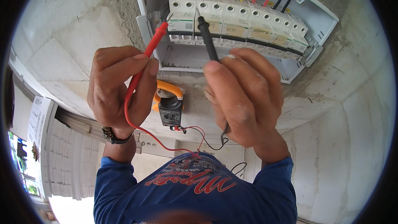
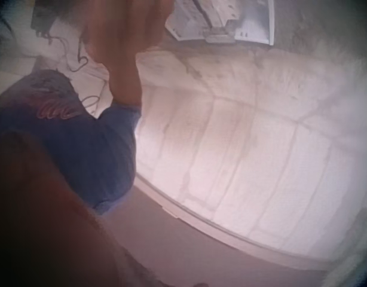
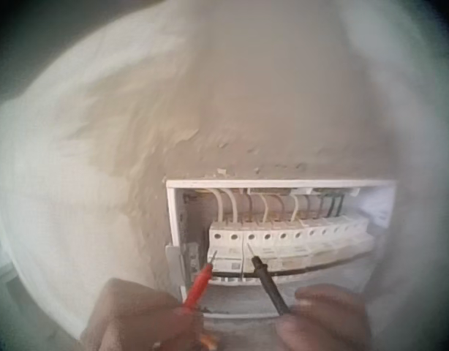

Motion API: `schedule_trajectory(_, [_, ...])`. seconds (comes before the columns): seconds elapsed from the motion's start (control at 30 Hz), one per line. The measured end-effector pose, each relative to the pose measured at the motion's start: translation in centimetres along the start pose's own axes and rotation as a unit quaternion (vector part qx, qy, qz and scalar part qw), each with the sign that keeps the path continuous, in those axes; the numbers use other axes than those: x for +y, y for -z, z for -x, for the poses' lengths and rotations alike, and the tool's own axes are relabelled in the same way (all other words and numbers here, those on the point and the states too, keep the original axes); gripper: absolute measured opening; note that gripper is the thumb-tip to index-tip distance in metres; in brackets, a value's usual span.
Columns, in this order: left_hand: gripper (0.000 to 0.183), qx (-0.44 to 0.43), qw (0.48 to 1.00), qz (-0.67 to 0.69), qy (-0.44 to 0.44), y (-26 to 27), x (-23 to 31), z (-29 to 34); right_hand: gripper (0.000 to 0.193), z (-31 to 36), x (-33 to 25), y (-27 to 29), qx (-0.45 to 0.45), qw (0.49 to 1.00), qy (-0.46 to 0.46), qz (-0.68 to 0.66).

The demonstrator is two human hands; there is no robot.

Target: The person uses a multimeter to test the electrical panel, touching probes to various terminals and switches. They systematically check multiple points within the panel, moving the probes between different locations.

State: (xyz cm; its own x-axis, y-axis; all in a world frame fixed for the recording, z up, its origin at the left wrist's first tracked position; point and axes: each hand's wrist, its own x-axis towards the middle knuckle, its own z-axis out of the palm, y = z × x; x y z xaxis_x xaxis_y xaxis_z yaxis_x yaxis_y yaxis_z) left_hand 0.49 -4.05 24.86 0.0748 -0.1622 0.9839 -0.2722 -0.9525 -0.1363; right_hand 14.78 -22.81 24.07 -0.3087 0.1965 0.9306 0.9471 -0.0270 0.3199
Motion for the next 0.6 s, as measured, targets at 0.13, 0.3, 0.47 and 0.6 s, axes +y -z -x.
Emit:
schedule_trajectory(0.13, [0.035,-0.012,1.0,-0.017,-0.023,-0.3,-0.4,-0.9,0.042,-0.6,0.8,-1.7,0.044,0.998,0.037,0.007])
schedule_trajectory(0.3, [0.036,0.0,0.999,-0.016,-0.04,-0.7,-1.1,-1.1,0.036,-0.8,1.3,-2.6,0.043,0.998,0.049,0.019])
schedule_trajectory(0.47, [0.035,0.006,0.998,-0.015,-0.062,-0.9,-1.8,-1.3,0.026,-1.1,1.0,-2.6,-0.001,0.999,0.035,0.007])
schedule_trajectory(0.6, [0.033,0.023,0.995,-0.017,-0.09,-1.6,-2.7,-1.8,0.023,-1.7,1.1,-2.6,-0.005,0.998,0.055,0.013])
